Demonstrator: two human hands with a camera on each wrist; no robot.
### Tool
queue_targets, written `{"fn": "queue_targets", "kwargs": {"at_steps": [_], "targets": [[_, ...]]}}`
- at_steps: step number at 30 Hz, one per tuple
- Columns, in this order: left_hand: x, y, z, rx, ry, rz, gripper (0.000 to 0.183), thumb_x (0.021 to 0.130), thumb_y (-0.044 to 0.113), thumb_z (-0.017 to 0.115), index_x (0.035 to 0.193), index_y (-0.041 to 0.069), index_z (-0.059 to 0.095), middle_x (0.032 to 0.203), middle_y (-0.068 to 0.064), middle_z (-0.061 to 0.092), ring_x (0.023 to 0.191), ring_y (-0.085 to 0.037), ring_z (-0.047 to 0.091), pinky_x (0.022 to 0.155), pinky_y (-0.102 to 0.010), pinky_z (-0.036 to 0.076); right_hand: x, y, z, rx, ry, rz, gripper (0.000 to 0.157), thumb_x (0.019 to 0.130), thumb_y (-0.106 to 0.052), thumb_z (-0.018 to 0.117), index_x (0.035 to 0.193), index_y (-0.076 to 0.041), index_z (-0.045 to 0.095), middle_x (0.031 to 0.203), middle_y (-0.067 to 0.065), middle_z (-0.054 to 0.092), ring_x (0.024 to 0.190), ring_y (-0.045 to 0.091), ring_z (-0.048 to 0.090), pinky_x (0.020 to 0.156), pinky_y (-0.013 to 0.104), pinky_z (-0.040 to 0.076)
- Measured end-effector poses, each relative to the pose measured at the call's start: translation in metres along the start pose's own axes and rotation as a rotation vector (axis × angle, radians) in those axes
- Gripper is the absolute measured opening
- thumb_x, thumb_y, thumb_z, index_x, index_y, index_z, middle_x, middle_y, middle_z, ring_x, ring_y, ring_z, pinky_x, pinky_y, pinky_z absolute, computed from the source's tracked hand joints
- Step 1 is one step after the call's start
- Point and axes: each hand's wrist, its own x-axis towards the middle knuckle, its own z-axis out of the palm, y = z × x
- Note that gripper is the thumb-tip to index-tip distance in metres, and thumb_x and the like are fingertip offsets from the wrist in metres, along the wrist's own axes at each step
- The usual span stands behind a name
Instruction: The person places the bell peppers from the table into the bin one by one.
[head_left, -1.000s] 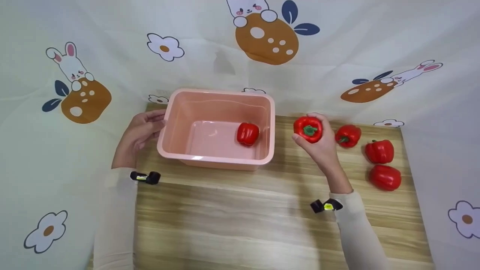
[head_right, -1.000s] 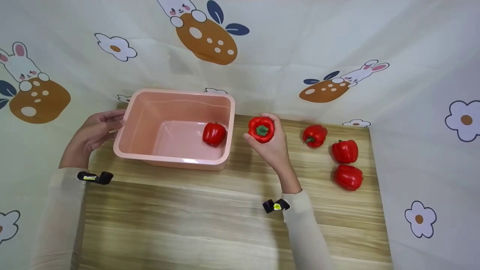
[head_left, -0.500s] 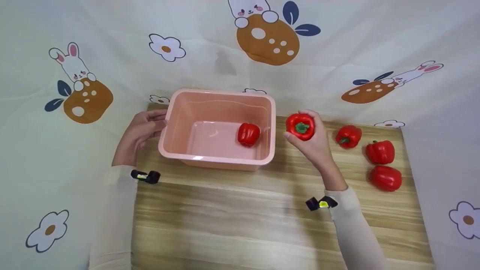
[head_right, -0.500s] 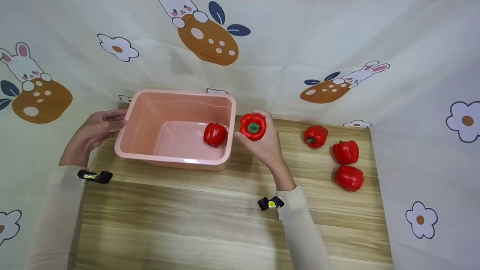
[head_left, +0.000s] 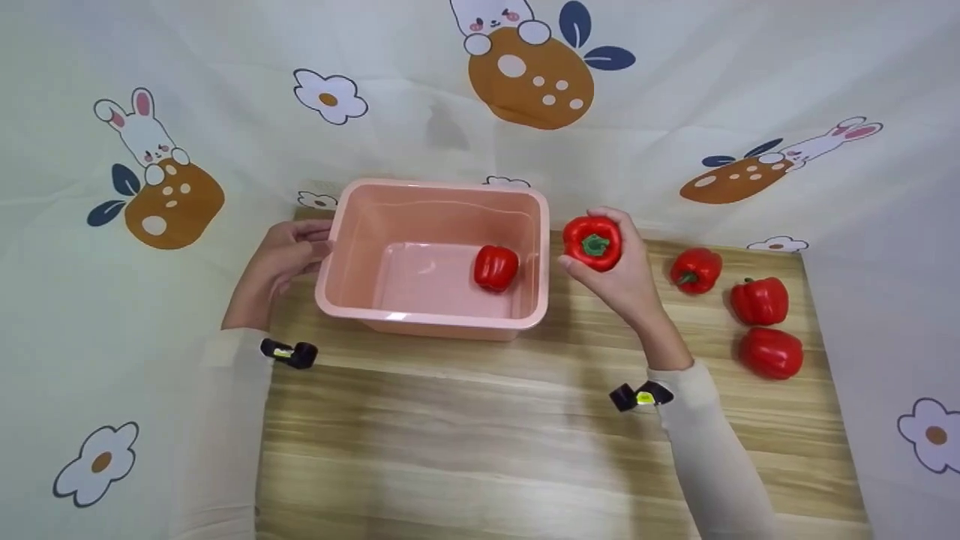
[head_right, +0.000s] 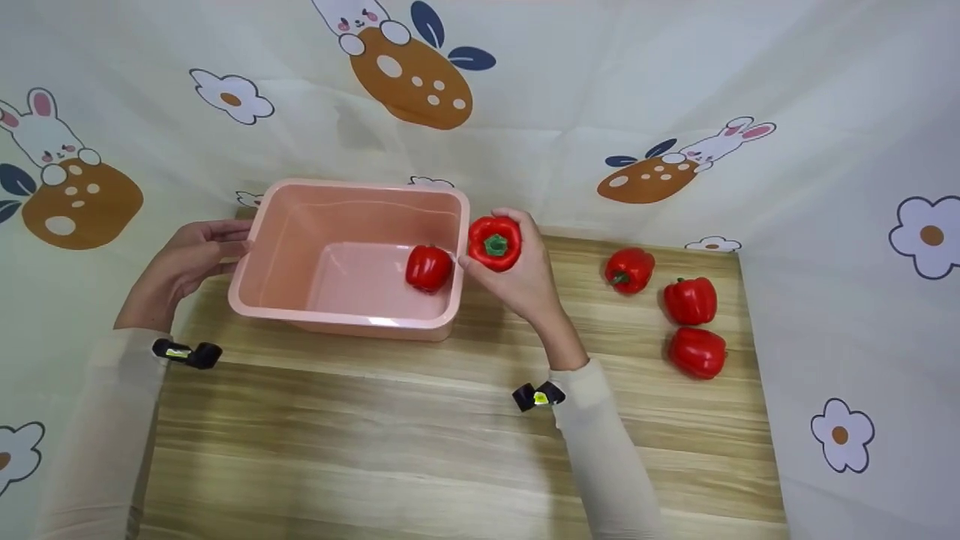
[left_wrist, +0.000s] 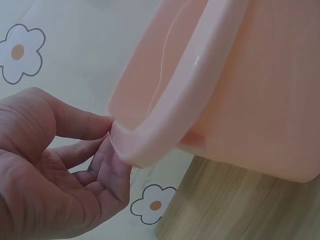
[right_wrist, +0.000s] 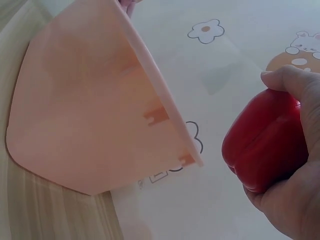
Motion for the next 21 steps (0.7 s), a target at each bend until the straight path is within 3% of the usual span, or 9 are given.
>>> {"fn": "queue_targets", "kwargs": {"at_steps": [5,16,21], "targets": [[0.002,-0.001,0.0,0.012,0.001,-0.007,0.058,0.102,0.011,0.059,0.158,0.003,0.047,0.15,-0.02,0.056,0.101,-0.006,0.071,0.088,-0.022,0.064,0.002,-0.005,0.003,0.019,-0.013,0.006,0.076,0.081,-0.02,0.09,0.145,-0.015,0.05,0.138,0.003,0.062,0.126,0.019,0.058,0.093,0.023,0.061],[0.002,0.001,0.001,0.023,0.005,-0.046,0.059,0.103,0.011,0.061,0.16,0.007,0.045,0.154,-0.019,0.053,0.116,-0.017,0.068,0.093,-0.024,0.063,0.009,-0.013,0.011,0.007,-0.054,-0.002,0.078,0.082,-0.026,0.091,0.147,-0.014,0.049,0.141,0.002,0.062,0.128,0.019,0.058,0.093,0.024,0.062],[0.004,-0.001,0.0,0.003,0.01,-0.048,0.059,0.102,0.01,0.061,0.159,0.006,0.046,0.154,-0.02,0.053,0.113,-0.015,0.069,0.091,-0.023,0.063,0.013,-0.016,0.018,-0.001,-0.1,0.004,0.081,0.082,-0.031,0.091,0.149,-0.015,0.047,0.143,0.002,0.059,0.131,0.019,0.057,0.096,0.029,0.063]]}}
